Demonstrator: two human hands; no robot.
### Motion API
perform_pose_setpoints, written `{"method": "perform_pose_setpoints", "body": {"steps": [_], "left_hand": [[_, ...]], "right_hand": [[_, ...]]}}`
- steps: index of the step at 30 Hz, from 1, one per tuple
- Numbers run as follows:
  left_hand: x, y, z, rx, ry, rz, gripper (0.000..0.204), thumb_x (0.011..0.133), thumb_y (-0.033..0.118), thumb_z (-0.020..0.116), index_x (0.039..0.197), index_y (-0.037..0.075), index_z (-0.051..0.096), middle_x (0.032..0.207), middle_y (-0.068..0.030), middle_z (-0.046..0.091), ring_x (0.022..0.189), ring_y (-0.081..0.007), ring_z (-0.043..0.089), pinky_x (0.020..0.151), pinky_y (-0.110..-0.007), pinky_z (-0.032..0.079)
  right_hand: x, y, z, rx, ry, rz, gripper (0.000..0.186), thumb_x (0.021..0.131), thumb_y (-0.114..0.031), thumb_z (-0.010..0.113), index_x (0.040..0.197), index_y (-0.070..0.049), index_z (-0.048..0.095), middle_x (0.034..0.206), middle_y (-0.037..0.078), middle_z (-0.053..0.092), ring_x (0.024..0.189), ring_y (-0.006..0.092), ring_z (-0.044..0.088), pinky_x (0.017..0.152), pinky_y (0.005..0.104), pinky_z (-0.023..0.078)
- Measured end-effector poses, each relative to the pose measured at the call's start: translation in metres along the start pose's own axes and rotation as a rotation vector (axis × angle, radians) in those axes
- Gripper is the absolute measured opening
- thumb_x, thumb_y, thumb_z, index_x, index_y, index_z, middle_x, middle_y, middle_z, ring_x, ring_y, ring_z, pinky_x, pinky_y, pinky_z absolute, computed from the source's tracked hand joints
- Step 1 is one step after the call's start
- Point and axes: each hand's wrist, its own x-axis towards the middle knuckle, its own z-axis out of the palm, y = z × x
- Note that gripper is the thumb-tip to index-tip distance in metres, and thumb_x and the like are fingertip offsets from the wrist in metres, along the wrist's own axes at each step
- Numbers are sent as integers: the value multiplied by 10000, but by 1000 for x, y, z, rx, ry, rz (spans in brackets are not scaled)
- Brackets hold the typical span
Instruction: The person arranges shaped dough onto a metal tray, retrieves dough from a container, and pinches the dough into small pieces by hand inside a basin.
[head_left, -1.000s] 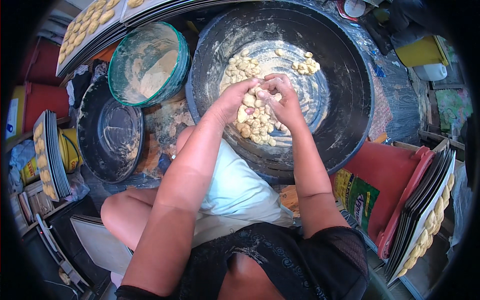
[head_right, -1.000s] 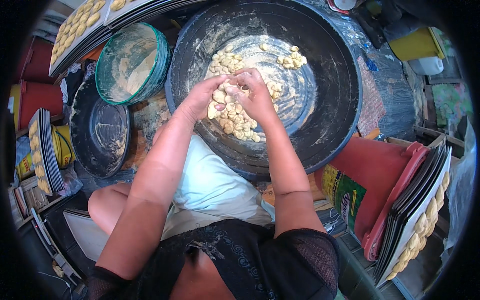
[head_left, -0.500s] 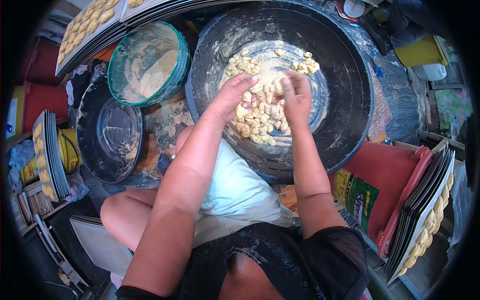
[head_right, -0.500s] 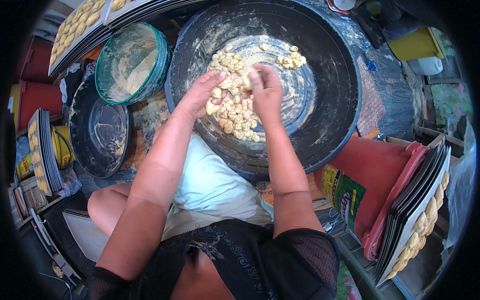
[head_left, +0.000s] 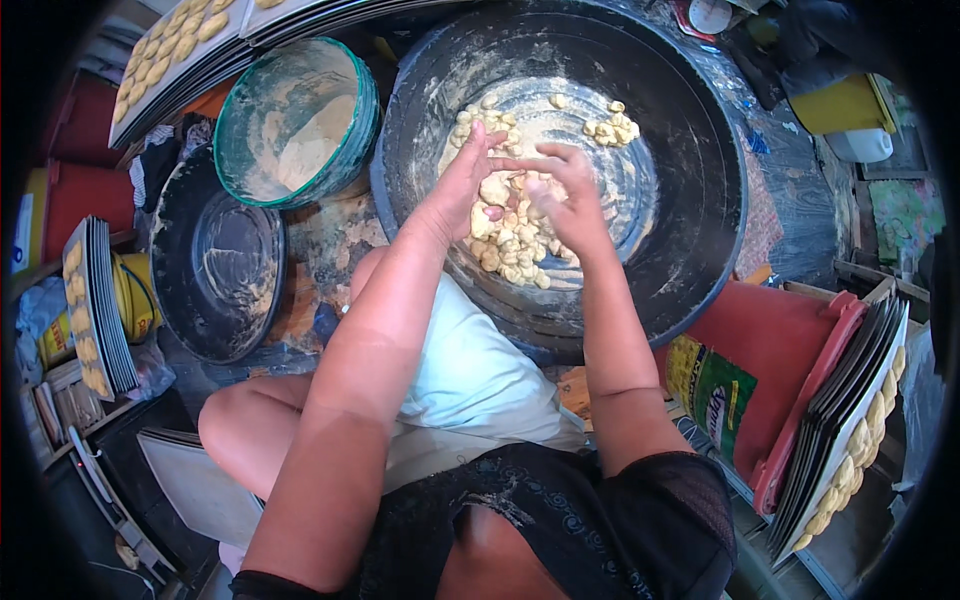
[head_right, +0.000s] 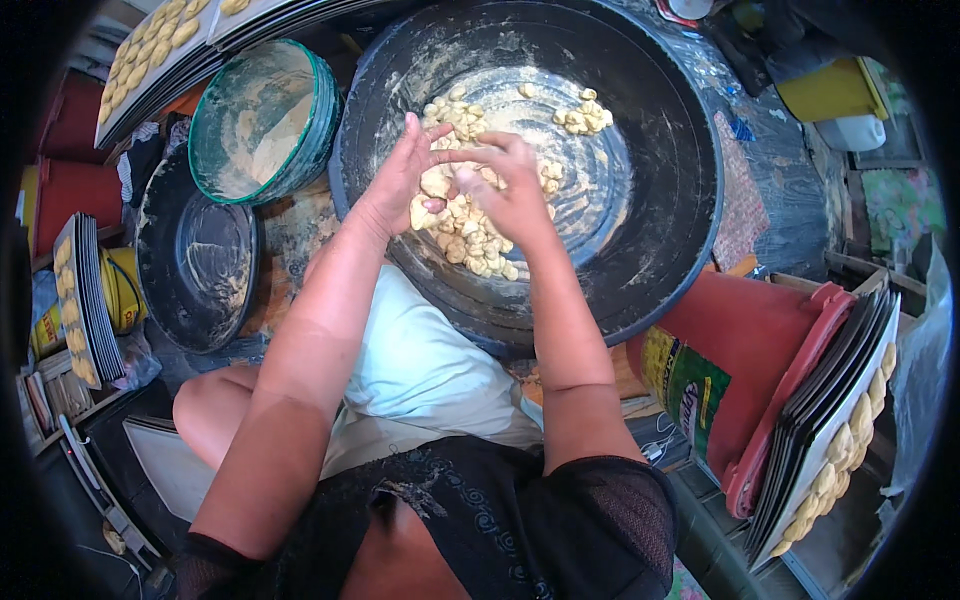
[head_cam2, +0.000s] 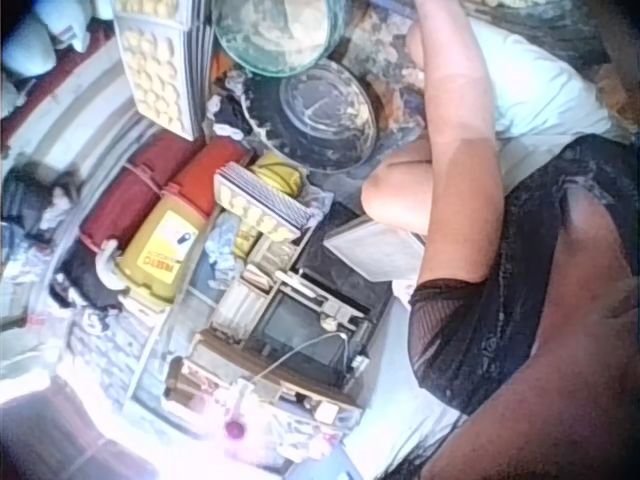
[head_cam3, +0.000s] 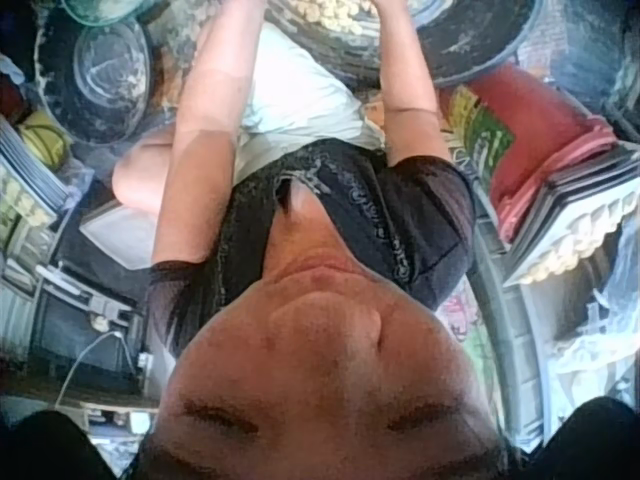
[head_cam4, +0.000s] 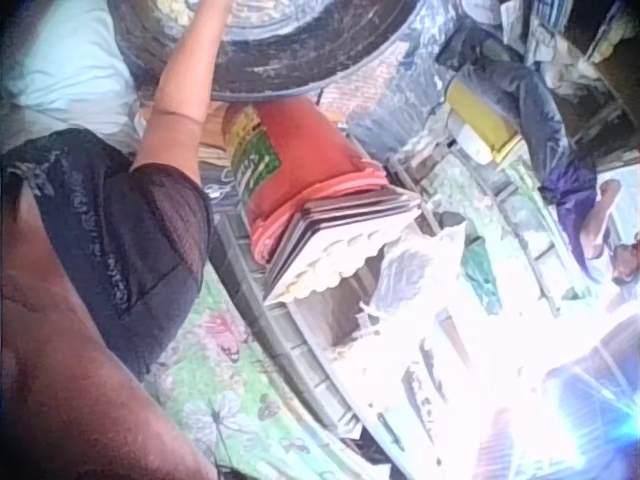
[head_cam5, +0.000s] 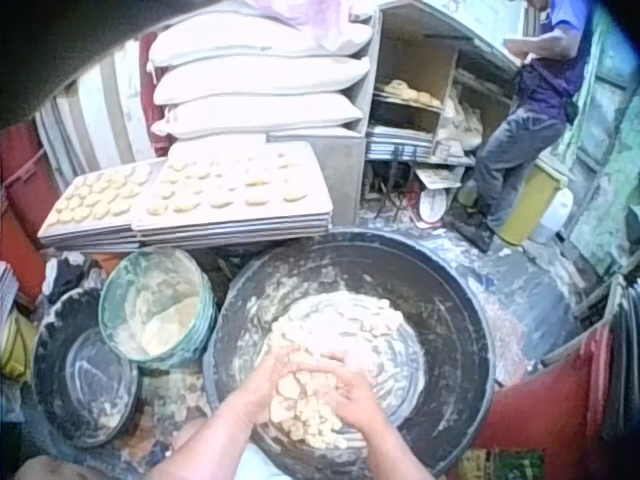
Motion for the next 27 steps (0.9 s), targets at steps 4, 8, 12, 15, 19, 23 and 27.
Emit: {"method": "perform_pose_setpoints", "body": {"steps": [4, 8, 12, 15, 19, 23, 27], "left_hand": [[6, -8, 2, -70, 56, 58, 922, 848, 754, 283, 1413, 25, 272, 1164, -129, 502, 915, -177, 517, 625, -269, 448], [10, -5, -13, 252, 409, -4, 865, 863, 737, 279, 1293, 9, 463, 1140, -118, 527, 989, -201, 497, 734, -350, 428], [17, 2, -24, 112, 390, 53, 758, 891, 681, 323, 1116, 7, 589, 1154, -140, 528, 1058, -242, 462, 988, -404, 293], [23, 1, -28, 126, 601, 311, 619, 931, 588, 364, 1038, 43, 638, 1215, -139, 512, 1183, -279, 402, 1063, -437, 198], [23, 1, -34, 51, 659, 318, 590, 934, 582, 365, 1016, 73, 652, 1226, -136, 508, 1215, -267, 377, 1063, -457, 181], [25, -4, -43, 106, 648, 293, 550, 934, 566, 379, 986, 96, 660, 1184, -108, 530, 1204, -239, 384, 1048, -462, 185], [38, -7, -41, 170, 583, 329, 459, 915, 512, 473, 979, 91, 647, 1139, -93, 545, 1110, -228, 444, 1012, -454, 236]], "right_hand": [[-4, 7, 27, 266, -194, -107, 326, 862, -155, 622, 1162, -40, 567, 1051, 86, 610, 1072, 193, 519, 943, 334, 404], [2, 18, 15, 651, -109, 343, 278, 829, -218, 685, 1041, -46, 629, 881, 40, 555, 832, 126, 521, 748, 268, 424], [13, 78, 28, 229, -308, 248, 355, 804, -300, 704, 1039, -43, 637, 961, 118, 590, 884, 210, 565, 809, 307, 442], [28, 134, 63, 24, -492, 333, 461, 747, -243, 731, 1140, -42, 599, 1130, 151, 602, 987, 250, 589, 849, 357, 467], [14, 159, 159, -501, -828, 296, 559, 698, -176, 715, 1237, -168, 565, 1320, 159, 495, 1156, 335, 517, 972, 378, 417], [-31, 153, 208, -904, -376, 31, 535, 710, -165, 685, 1230, -173, 561, 1309, 149, 494, 1177, 303, 509, 969, 405, 415], [4, 178, 172, -193, -640, 431, 459, 735, -88, 667, 1176, -165, 566, 1243, 94, 534, 1125, 213, 533, 902, 374, 470]]}}
